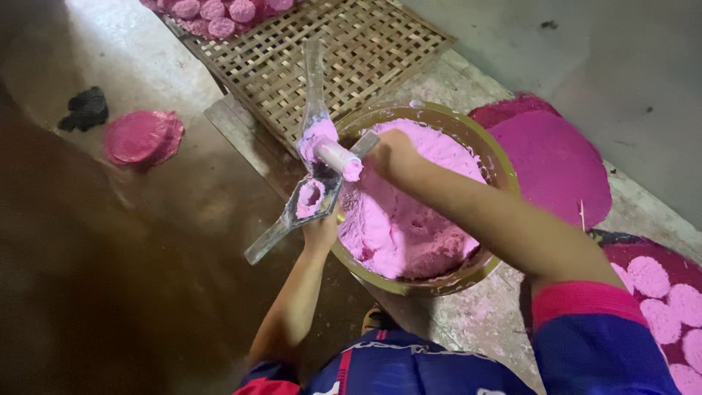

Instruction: The person holds a handheld batter depositor and dispenses rounds of pink batter onto circular pink mats arranged on a work table, placing each deposited round beside the others. When the depositor empties, the person refills it with batter from a large basin and resumes depositing rounds onto the mats.

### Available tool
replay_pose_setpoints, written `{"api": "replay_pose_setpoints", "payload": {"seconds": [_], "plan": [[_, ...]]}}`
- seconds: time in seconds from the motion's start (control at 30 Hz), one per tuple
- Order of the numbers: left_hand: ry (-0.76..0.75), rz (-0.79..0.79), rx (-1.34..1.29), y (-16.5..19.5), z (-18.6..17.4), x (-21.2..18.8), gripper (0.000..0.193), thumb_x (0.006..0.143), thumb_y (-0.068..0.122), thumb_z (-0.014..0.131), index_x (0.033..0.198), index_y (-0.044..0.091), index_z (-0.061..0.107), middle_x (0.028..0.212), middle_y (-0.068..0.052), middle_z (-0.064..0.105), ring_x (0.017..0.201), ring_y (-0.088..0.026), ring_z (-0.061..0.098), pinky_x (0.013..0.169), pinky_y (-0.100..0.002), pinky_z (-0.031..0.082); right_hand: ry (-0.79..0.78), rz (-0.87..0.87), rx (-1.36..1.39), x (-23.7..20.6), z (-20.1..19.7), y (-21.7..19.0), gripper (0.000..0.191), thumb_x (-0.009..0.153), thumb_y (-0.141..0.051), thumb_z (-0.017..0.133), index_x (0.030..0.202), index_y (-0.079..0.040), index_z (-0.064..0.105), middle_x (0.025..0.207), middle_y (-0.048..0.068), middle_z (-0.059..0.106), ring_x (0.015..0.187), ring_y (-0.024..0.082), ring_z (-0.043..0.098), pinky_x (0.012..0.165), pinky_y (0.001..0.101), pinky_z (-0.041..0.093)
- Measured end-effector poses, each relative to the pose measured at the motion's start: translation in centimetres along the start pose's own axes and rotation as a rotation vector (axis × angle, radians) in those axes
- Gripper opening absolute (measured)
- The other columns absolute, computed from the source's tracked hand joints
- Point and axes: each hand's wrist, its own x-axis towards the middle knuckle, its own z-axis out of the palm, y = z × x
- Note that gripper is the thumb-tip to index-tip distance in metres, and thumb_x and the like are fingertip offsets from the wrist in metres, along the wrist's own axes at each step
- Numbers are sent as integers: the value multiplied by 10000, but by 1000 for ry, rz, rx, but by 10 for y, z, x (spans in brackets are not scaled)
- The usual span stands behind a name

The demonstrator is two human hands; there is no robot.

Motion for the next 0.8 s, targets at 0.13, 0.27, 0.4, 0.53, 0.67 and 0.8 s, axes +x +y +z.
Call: {"api": "replay_pose_setpoints", "payload": {"seconds": [0.13, 0.27, 0.4, 0.53, 0.67, 0.8], "plan": [[15, 102, 10, 2, 0, 1, 63, 950, 35, 634, 999, 14, 667, 908, -36, 687, 830, -151, 660, 716, -316, 529, -41, -147, 21, 2, 13, -19, 112, 845, -152, 638, 780, -149, 730, 705, 88, 717, 610, 275, 715, 542, 427, 566], [14, 16, 3, -2, 1, 1, 94, 930, 41, 635, 1014, 21, 672, 900, -29, 686, 811, -148, 665, 696, -321, 539, -247, -187, -14, -27, 11, -39, 128, 876, -175, 640, 817, -153, 751, 759, 91, 728, 697, 286, 729, 606, 432, 584], [7, 27, 5, 2, 5, 1, 94, 933, 52, 648, 1014, 23, 686, 901, -27, 702, 825, -157, 684, 722, -330, 548, -411, -132, 222, -69, -36, -51, 360, 777, -132, 646, 1093, -241, 777, 835, 138, 735, 779, 349, 722, 677, 487, 578], [26, 133, 148, 19, 2, 12, 47, 986, 61, 659, 992, 15, 658, 877, -70, 650, 795, -211, 635, 711, -358, 510, -656, 167, 409, -113, -103, -42, 292, 883, -307, 660, 1161, -285, 749, 964, 115, 757, 864, 324, 728, 802, 464, 564], [27, 465, 594, 60, 1, 30, 226, 960, 157, 740, 1136, 43, 656, 1065, -152, 674, 960, -312, 671, 817, -406, 541, -571, 267, 575, -160, -147, -15, 313, 922, -277, 643, 1211, -247, 759, 946, 98, 791, 780, 230, 749, 757, 393, 562], [-112, 435, 551, 100, 26, 13, 411, 865, 223, 803, 1203, 45, 653, 1108, -175, 694, 989, -329, 700, 846, -402, 554, -367, 402, 1075, -199, -167, 16, 309, 971, -231, 597, 1247, -202, 732, 943, 105, 786, 736, 170, 671, 659, 342, 565]]}}
